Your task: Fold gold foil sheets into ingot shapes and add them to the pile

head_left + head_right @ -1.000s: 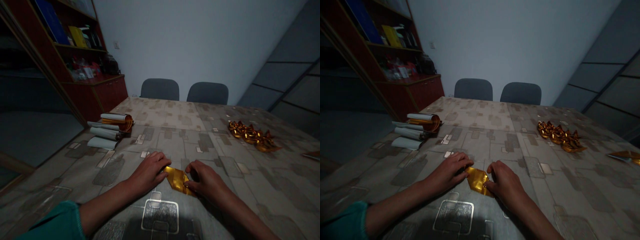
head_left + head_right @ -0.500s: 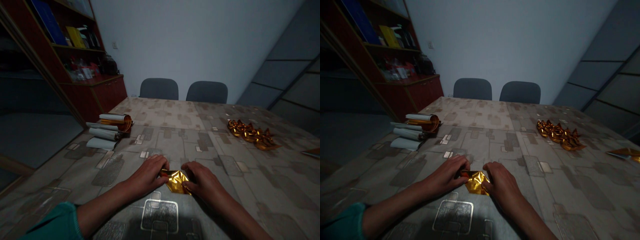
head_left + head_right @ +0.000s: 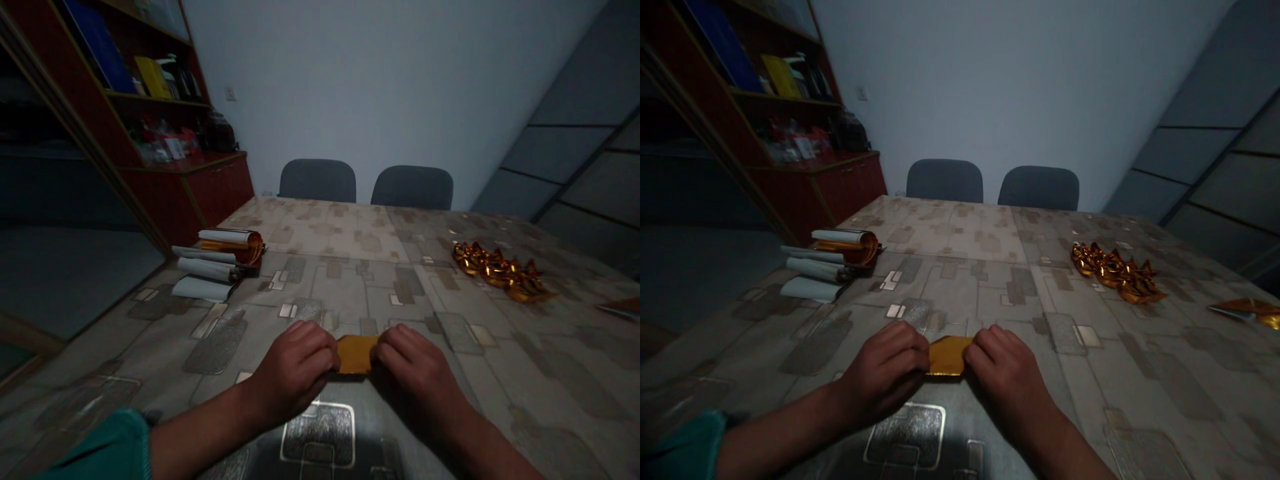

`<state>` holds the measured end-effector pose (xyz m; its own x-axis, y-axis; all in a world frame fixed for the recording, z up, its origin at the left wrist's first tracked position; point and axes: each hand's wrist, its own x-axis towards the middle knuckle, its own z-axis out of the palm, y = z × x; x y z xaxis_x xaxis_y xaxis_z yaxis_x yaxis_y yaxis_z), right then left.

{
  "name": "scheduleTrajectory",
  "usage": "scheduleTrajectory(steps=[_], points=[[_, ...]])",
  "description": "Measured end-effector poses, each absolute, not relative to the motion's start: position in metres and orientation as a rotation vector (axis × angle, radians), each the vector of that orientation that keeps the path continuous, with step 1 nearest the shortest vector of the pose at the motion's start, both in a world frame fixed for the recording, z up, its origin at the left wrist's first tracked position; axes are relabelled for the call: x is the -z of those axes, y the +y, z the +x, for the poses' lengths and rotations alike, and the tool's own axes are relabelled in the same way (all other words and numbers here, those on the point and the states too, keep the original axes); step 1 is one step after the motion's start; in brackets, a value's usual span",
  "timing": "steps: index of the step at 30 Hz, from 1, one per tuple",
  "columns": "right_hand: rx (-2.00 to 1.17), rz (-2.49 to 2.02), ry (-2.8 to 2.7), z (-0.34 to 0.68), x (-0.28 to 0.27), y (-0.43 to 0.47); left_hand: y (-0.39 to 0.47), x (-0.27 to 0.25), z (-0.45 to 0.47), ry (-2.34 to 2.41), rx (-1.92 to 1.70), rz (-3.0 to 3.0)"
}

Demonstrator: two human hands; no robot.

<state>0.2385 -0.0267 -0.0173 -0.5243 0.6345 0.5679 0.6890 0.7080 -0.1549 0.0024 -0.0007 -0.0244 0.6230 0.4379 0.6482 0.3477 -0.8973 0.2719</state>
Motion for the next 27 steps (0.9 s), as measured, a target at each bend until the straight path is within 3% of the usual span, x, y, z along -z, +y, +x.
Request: scheduleTrajectory(steps=[6,14,21,27], points=[[-0.042,-1.07,-2.47,0.236,0.039,-0.037,-0.014,0.042,0.001,0.891,-0.715,2.874],[-0.445,-1.16,-2.479,0.24,0.031,-0.036,-0.014,0.042,-0.006,0.954,-0.66,2.795],[-0.291,-1.066,-2.575,0.243,0.026,-0.034,-0.007,0.046,-0.009,0.879,-0.838,2.813],[-0.103,-0.973,-2.589,0.237,0.032,-0.036,-0.011,0.038,-0.004,1.001,-0.708,2.917]])
